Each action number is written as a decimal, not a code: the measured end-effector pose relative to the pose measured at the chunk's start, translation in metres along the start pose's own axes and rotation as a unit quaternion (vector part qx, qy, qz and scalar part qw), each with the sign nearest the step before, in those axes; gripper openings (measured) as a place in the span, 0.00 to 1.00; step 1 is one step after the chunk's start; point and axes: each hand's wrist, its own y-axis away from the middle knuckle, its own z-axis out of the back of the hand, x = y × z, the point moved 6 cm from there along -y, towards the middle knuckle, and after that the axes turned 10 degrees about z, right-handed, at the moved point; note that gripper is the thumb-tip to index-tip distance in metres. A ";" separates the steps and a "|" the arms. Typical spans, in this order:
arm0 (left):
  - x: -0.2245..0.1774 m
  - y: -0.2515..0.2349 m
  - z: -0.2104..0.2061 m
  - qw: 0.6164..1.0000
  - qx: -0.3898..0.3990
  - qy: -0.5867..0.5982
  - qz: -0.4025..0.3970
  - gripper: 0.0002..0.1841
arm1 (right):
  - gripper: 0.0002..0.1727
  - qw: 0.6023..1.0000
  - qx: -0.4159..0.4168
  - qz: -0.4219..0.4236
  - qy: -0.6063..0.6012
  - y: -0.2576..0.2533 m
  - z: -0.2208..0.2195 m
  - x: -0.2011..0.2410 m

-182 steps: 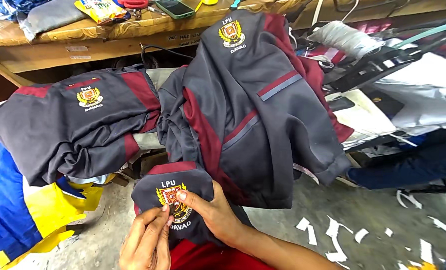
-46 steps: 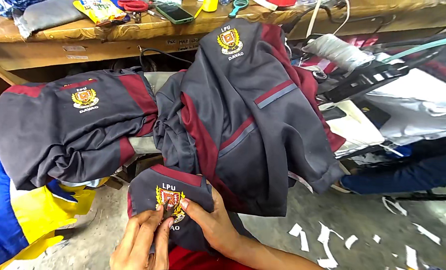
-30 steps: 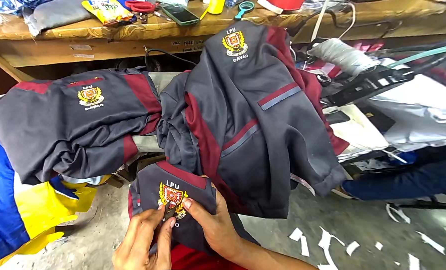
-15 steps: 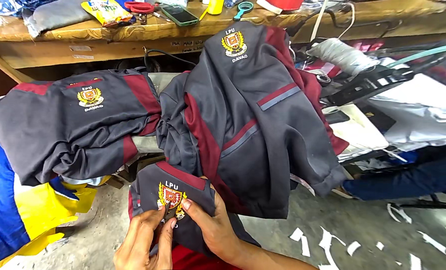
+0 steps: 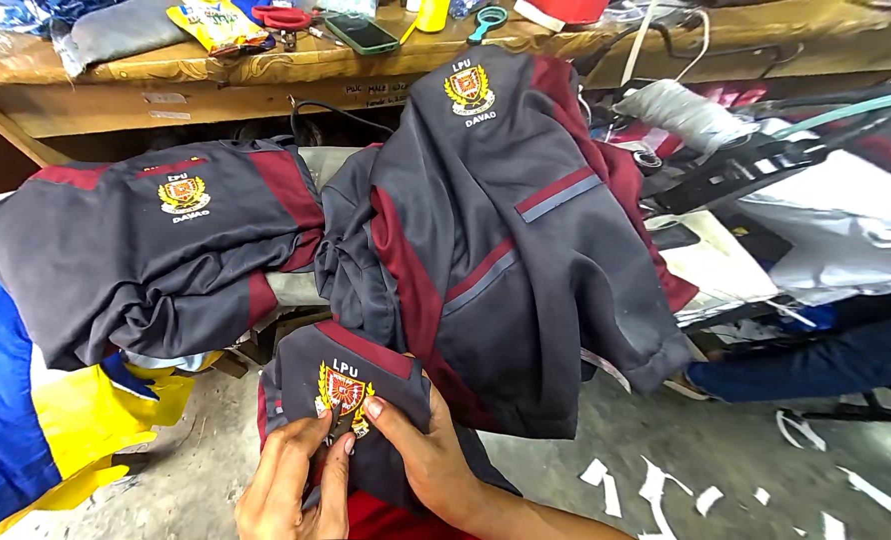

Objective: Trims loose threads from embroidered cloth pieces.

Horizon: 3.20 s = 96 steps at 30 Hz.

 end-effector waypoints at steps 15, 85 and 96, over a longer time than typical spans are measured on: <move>0.002 -0.002 0.001 1.000 -0.025 -0.003 -0.017 0.11 | 0.17 0.994 -0.025 -0.100 -0.043 -0.002 -0.002 -0.001; -0.002 -0.001 0.008 0.995 0.049 -0.047 -0.073 0.08 | 0.15 0.998 0.040 -0.019 0.055 -0.013 0.000 -0.001; 0.000 -0.001 0.009 0.998 -0.004 -0.045 -0.048 0.06 | 0.18 0.999 0.021 -0.016 0.036 -0.007 -0.007 -0.002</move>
